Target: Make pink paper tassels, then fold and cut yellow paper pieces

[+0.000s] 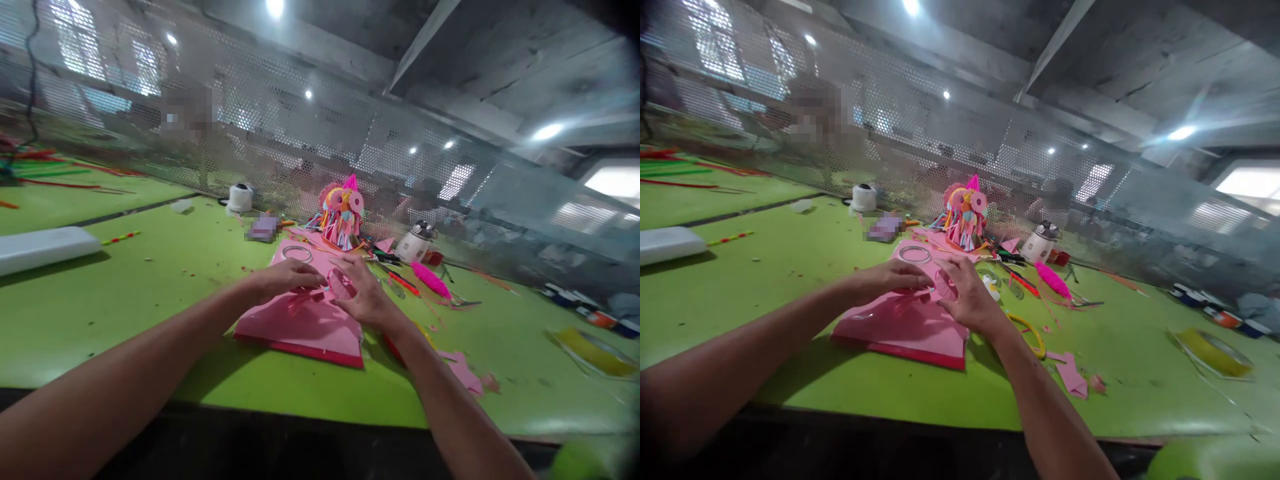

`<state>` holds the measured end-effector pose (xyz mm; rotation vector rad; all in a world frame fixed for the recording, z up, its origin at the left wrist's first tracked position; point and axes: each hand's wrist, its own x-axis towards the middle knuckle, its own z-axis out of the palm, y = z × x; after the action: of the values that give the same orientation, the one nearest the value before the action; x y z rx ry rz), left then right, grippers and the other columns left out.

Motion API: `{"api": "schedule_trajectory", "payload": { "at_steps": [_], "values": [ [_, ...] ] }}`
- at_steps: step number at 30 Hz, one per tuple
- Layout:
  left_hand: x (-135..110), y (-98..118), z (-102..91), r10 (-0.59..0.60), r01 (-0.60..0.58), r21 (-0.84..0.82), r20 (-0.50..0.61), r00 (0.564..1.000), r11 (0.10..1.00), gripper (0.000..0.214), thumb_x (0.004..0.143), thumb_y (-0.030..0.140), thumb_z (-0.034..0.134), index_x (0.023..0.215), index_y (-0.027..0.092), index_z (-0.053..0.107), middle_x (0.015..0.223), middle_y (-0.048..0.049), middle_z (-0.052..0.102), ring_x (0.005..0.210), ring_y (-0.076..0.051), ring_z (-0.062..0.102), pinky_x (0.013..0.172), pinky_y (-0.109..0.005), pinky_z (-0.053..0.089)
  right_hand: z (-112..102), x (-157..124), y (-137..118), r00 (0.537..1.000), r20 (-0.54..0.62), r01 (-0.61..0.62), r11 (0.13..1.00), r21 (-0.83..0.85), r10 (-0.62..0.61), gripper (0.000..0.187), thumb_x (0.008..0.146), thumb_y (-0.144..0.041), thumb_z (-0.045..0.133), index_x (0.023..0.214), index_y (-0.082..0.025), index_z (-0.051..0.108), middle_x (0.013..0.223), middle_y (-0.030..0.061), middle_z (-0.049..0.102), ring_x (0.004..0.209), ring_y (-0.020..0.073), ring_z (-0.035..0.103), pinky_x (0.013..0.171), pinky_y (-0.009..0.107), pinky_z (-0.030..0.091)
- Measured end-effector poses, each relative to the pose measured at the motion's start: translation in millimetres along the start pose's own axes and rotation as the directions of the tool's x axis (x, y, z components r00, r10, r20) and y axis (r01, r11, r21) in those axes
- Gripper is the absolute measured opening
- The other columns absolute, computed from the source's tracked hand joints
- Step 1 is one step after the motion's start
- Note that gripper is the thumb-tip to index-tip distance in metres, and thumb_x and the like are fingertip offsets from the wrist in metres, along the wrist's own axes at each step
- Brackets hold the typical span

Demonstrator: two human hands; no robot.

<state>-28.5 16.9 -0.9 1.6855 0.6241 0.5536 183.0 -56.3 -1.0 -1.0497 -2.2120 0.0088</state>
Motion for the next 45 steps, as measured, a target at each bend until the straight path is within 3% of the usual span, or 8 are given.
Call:
{"api": "schedule_trajectory", "payload": {
  "at_steps": [6, 13, 20, 26, 32, 36, 40, 45],
  "values": [
    [-4, 5, 2.1, 0.06, -0.042, -0.174, 0.1, 0.993, 0.984, 0.04, 0.084, 0.046, 0.063, 0.086, 0.008, 0.073, 0.079, -0.0151, 0.074, 0.071, -0.018, 0.066, 0.074, -0.031, 0.049, -5, 2, -12, 0.995, -0.066, 0.077, 0.997, -0.018, -0.078, 0.073, 0.082, -0.017, 0.067, 0.146, -0.03, 0.034, 0.137, 0.0101, 0.044, 0.132, 0.0264, 0.039, 0.113, 0.046, 0.032],
    [-8, 9, 1.6, 0.052, -0.037, -0.08, 0.183, 0.982, 0.996, 0.033, 0.077, 0.043, 0.072, 0.084, 0.011, 0.074, 0.076, -0.0109, 0.074, 0.068, -0.017, 0.065, 0.071, -0.029, 0.049, -5, 2, -13, 0.987, -0.133, 0.085, 0.996, -0.037, -0.089, 0.073, 0.081, -0.014, 0.066, 0.145, -0.031, 0.035, 0.138, 0.0099, 0.044, 0.133, 0.0269, 0.039, 0.112, 0.047, 0.033],
    [7, 2, -6.1, 0.111, -0.085, 0.11, -0.26, 0.959, 0.99, 0.018, 0.067, 0.029, 0.072, 0.073, 0.012, 0.072, 0.074, -0.0076, 0.07, 0.071, -0.018, 0.062, 0.067, -0.029, 0.048, -10, 2, -14, 0.99, -0.143, 0.024, 0.999, 0.043, -0.018, 0.075, 0.078, -0.02, 0.072, 0.144, -0.03, 0.038, 0.139, 0.0103, 0.046, 0.133, 0.0283, 0.04, 0.113, 0.049, 0.031],
    [1, 4, 5.0, 0.302, -0.305, -0.199, -0.044, 0.952, 0.931, 0.021, 0.064, 0.014, 0.065, 0.082, 0.015, 0.074, 0.087, -0.0052, 0.07, 0.088, -0.019, 0.061, 0.084, -0.031, 0.047, -14, 3, -26, 0.996, -0.082, 0.049, 0.994, 0.097, -0.041, 0.076, 0.077, -0.018, 0.075, 0.143, -0.03, 0.039, 0.141, 0.0096, 0.046, 0.135, 0.0274, 0.039, 0.115, 0.048, 0.031],
    [-6, 7, 14.5, 0.188, -0.121, -0.381, 0.142, 0.972, 0.917, 0.035, 0.079, 0.046, 0.069, 0.079, 0.011, 0.071, 0.077, -0.0106, 0.068, 0.071, -0.019, 0.062, 0.074, -0.035, 0.052, -12, 4, -27, 0.997, 0.018, 0.074, 0.994, 0.084, -0.076, 0.078, 0.079, -0.018, 0.073, 0.146, -0.03, 0.035, 0.144, 0.0108, 0.044, 0.137, 0.0293, 0.038, 0.113, 0.05, 0.033],
    [-9, 11, 14.9, 0.104, -0.067, -0.255, 0.135, 0.985, 0.965, 0.05, 0.08, 0.061, 0.061, 0.071, 0.013, 0.071, 0.067, -0.0086, 0.067, 0.058, -0.015, 0.059, 0.056, -0.028, 0.048, -10, 3, -32, 0.993, 0.103, 0.045, 0.985, 0.164, -0.062, 0.088, 0.078, -0.017, 0.073, 0.151, -0.031, 0.025, 0.147, 0.0103, 0.042, 0.138, 0.0286, 0.038, 0.115, 0.049, 0.033],
    [-11, 15, 14.7, 0.069, -0.058, -0.089, 0.124, 0.99, 0.994, 0.033, 0.073, 0.046, 0.075, 0.07, 0.013, 0.073, 0.062, -0.0054, 0.068, 0.056, -0.014, 0.059, 0.057, -0.026, 0.046, -8, 2, -40, 0.986, 0.165, -0.043, 0.966, 0.255, 0.0, 0.091, 0.081, -0.017, 0.069, 0.153, -0.034, 0.015, 0.153, 0.0082, 0.034, 0.139, 0.026, 0.037, 0.114, 0.045, 0.037],
    [-4, 11, 13.2, 0.136, -0.137, -0.259, -0.022, 0.99, 0.956, 0.027, 0.071, 0.035, 0.08, 0.069, 0.009, 0.071, 0.067, -0.0071, 0.069, 0.061, -0.014, 0.062, 0.067, -0.03, 0.05, -10, 3, -30, 0.994, -0.106, 0.007, 1.0, 0.022, -0.004, 0.082, 0.077, -0.026, 0.075, 0.147, -0.027, 0.033, 0.15, 0.011, 0.038, 0.14, 0.0306, 0.033, 0.116, 0.051, 0.029]
  ]
}}
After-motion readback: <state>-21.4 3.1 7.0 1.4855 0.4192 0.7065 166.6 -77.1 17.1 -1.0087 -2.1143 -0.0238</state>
